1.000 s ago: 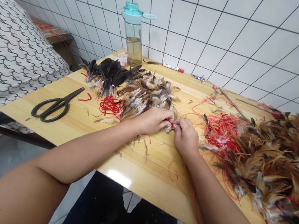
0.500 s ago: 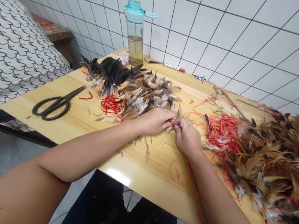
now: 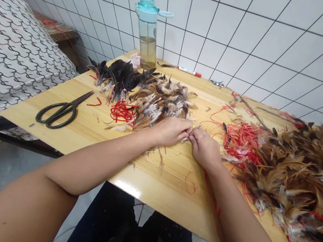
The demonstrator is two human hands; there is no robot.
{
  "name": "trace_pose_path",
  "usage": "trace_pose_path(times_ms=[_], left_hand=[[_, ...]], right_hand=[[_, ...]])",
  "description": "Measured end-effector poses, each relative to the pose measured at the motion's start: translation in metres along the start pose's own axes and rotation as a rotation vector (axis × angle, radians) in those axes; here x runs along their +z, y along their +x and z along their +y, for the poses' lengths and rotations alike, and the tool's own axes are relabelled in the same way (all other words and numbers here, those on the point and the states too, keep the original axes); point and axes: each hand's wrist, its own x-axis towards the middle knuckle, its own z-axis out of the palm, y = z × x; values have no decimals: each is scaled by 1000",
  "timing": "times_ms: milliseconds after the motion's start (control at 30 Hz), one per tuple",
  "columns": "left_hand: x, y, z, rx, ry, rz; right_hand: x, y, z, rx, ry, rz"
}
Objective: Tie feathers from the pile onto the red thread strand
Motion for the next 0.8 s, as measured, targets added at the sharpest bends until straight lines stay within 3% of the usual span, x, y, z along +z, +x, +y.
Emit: trace_pose_path(times_ms=[433,800], left_hand=[[0,-1,-1,-3,-8,-31],[-2,-1,-6,-35,57,-70]], right_hand=[[7,-1,7,-58,38,31],[-4,-2,8,-92,-190,-34]])
